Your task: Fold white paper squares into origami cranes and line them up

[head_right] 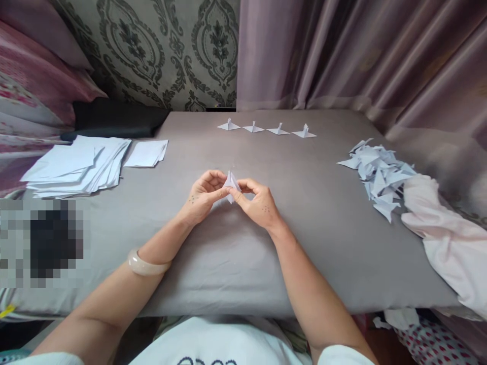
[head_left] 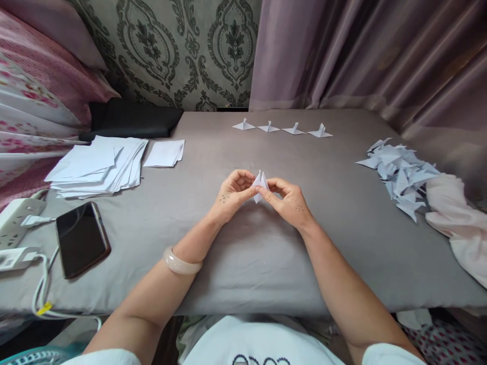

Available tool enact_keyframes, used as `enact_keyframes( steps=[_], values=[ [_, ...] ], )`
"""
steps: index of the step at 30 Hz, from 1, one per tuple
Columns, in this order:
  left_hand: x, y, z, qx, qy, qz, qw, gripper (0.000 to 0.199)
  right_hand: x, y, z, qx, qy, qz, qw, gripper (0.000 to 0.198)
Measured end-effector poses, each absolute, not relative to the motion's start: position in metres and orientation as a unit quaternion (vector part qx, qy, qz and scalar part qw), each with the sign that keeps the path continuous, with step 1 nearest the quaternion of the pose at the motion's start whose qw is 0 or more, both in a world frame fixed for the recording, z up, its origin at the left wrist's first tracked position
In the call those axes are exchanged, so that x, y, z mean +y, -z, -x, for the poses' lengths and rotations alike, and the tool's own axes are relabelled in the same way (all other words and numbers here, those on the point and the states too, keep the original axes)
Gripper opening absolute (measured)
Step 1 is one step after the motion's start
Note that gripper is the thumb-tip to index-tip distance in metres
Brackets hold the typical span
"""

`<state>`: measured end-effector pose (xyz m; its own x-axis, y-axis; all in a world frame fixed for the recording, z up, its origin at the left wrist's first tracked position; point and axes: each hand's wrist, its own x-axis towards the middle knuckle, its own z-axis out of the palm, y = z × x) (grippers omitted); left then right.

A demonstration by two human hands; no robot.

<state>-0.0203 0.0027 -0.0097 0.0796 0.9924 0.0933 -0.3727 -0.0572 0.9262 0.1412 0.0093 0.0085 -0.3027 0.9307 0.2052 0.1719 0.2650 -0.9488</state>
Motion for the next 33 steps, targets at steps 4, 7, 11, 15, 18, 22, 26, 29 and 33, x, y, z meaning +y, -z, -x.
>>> enact_keyframes(
  steps=[4,7,11,15,18,22,26,29,33],
  values=[
    [0.002,0.008,0.02,0.371,-0.542,-0.454,0.602,0.029,0.012,-0.005,-0.144,-0.666,-0.452,0.416,0.423,0.021],
    [0.002,0.008,0.02,0.389,-0.53,-0.456,0.599,0.024,0.014,-0.001,-0.144,-0.65,-0.461,0.425,0.431,0.022],
    [0.003,0.009,0.02,0.389,-0.549,-0.438,0.596,0.024,0.016,0.003,-0.141,-0.597,-0.494,0.43,0.463,0.023],
    [0.003,0.009,0.02,0.382,-0.547,-0.423,0.613,0.022,0.015,0.003,-0.139,-0.577,-0.502,0.43,0.479,0.025],
    [0.002,0.008,0.02,0.389,-0.538,-0.422,0.617,0.022,0.014,0.002,-0.139,-0.596,-0.475,0.439,0.475,0.029],
    [0.002,0.008,0.021,0.393,-0.521,-0.42,0.63,0.021,0.015,0.003,-0.14,-0.612,-0.452,0.444,0.472,0.031],
    [0.003,0.008,0.019,0.4,-0.539,-0.418,0.612,0.019,0.016,0.005,-0.141,-0.611,-0.465,0.438,0.467,0.03],
    [0.002,0.008,0.016,0.427,-0.554,-0.428,0.572,0.021,0.016,0.004,-0.142,-0.61,-0.479,0.435,0.457,0.027],
    [0.0,0.009,0.013,0.457,-0.544,-0.481,0.515,0.021,0.014,0.002,-0.14,-0.617,-0.462,0.435,0.465,0.025]
  ],
)
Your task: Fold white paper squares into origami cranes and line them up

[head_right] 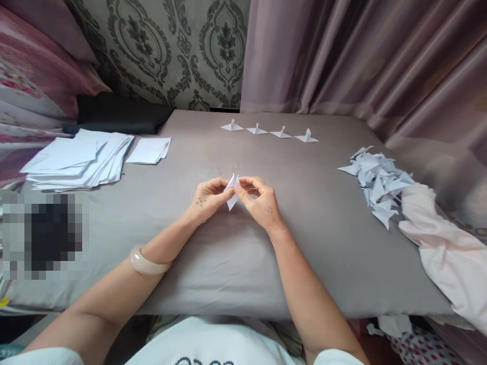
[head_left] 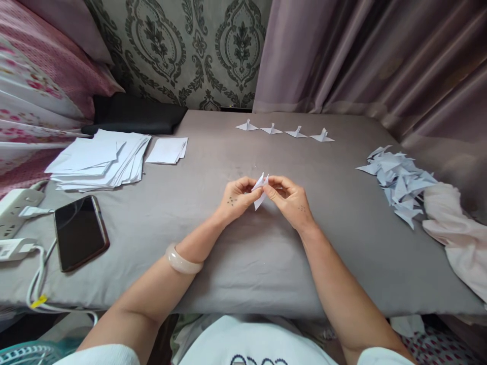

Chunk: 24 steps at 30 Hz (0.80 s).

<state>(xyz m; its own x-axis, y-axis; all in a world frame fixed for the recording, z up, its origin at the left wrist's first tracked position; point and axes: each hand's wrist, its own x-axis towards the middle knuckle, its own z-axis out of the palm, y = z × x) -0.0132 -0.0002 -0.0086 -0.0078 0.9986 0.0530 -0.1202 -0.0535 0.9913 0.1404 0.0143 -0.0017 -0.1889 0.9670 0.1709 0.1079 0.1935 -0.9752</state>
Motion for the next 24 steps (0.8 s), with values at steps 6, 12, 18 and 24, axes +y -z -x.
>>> enact_keyframes(
  steps=[6,12,18,24],
  values=[
    [-0.0013,0.0088,0.0123,0.478,-0.515,-0.537,0.467,0.018,0.0161,0.0053,-0.1403,-0.618,-0.439,0.439,0.483,0.018],
    [-0.0003,0.0096,0.0132,0.466,-0.516,-0.55,0.462,0.019,0.0163,0.0016,-0.1426,-0.591,-0.497,0.418,0.479,0.016],
    [-0.0026,0.0099,0.0138,0.455,-0.52,-0.6,0.402,0.014,0.0152,-0.0029,-0.1389,-0.598,-0.511,0.391,0.478,0.016],
    [-0.0026,0.0097,0.0148,0.457,-0.522,-0.605,0.39,0.017,0.0168,-0.0015,-0.1382,-0.581,-0.522,0.37,0.503,0.012]
  ],
)
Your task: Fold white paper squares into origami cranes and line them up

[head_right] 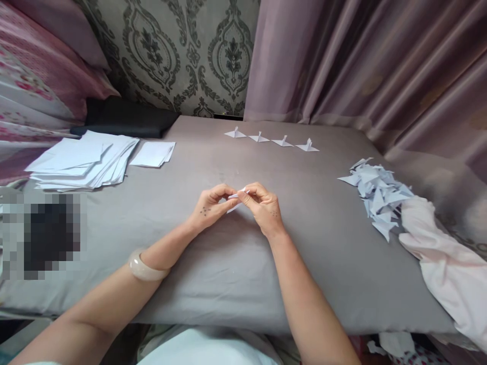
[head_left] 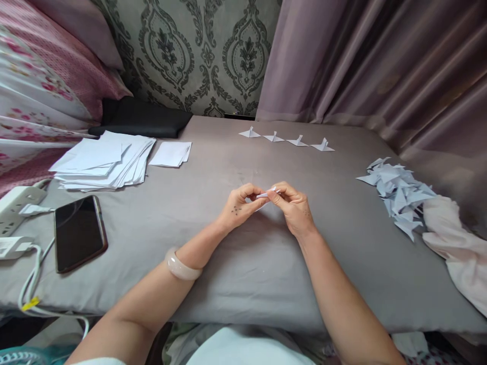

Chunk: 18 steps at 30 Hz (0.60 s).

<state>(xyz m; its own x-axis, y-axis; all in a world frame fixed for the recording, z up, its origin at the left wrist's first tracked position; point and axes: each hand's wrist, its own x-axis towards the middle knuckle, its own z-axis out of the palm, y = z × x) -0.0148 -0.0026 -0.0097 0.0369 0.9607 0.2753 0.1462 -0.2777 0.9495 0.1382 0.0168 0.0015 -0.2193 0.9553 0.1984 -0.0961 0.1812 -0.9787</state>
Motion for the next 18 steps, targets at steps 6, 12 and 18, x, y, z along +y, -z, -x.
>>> enact_keyframes(
  steps=[6,12,18],
  values=[
    [-0.002,0.007,0.014,0.46,-0.513,-0.571,0.446,0.022,0.018,0.001,-0.135,-0.543,-0.541,0.376,0.52,0.015],
    [0.001,0.008,0.009,0.412,-0.555,-0.363,0.625,0.035,0.02,0.005,-0.125,-0.45,-0.6,0.426,0.505,0.036],
    [0.005,0.013,0.008,0.421,-0.587,-0.327,0.609,0.035,0.013,0.005,-0.121,-0.474,-0.578,0.451,0.488,0.033]
  ],
)
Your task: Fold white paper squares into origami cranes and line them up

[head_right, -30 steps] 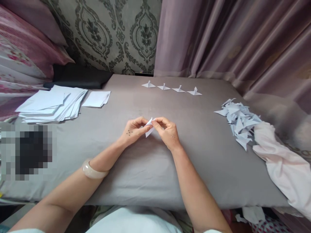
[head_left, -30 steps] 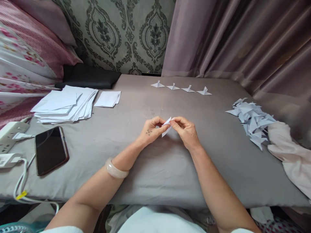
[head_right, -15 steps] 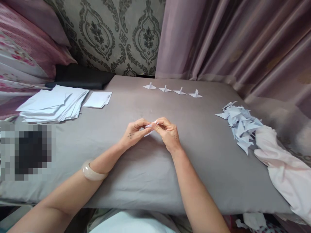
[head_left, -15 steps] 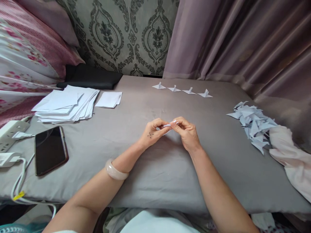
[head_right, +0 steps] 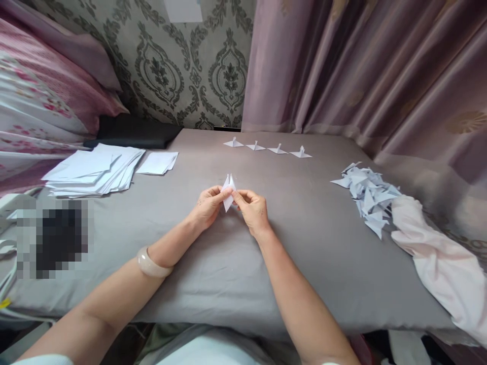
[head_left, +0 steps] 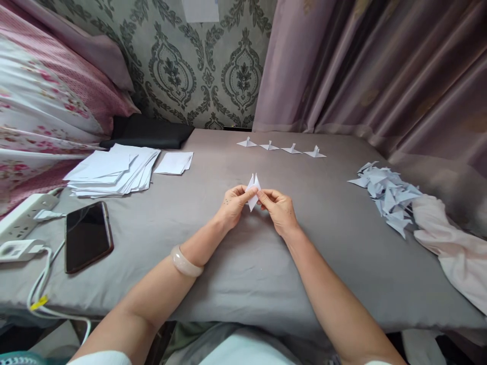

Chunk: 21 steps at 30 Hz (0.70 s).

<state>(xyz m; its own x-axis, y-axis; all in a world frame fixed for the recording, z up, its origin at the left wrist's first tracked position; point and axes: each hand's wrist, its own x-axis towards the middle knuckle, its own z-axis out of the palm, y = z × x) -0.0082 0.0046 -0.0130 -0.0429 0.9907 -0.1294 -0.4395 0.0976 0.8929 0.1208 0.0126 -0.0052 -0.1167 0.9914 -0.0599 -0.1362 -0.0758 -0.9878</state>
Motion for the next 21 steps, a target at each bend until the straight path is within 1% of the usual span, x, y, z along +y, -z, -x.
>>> enact_keyframes(
  steps=[4,7,10,12,14,16,21],
  values=[
    [0.003,0.011,0.012,0.412,-0.554,-0.324,0.646,0.034,0.014,0.008,-0.124,-0.444,-0.599,0.454,0.488,0.032],
    [0.003,0.012,0.016,0.417,-0.553,-0.329,0.642,0.033,0.016,0.01,-0.126,-0.436,-0.607,0.457,0.483,0.03],
    [0.004,0.016,0.017,0.443,-0.568,-0.357,0.595,0.032,0.017,0.011,-0.127,-0.44,-0.607,0.457,0.479,0.03],
    [0.004,0.018,0.016,0.473,-0.571,-0.392,0.544,0.033,0.016,0.012,-0.125,-0.445,-0.602,0.46,0.477,0.03],
    [0.005,0.019,0.015,0.508,-0.562,-0.423,0.498,0.033,0.017,0.015,-0.124,-0.452,-0.593,0.468,0.475,0.03],
    [0.005,0.02,0.017,0.537,-0.54,-0.441,0.475,0.034,0.018,0.018,-0.122,-0.463,-0.582,0.48,0.466,0.029],
    [0.003,0.022,0.027,0.602,-0.469,-0.472,0.442,0.033,0.026,0.024,-0.122,-0.52,-0.544,0.526,0.397,0.017]
  ],
)
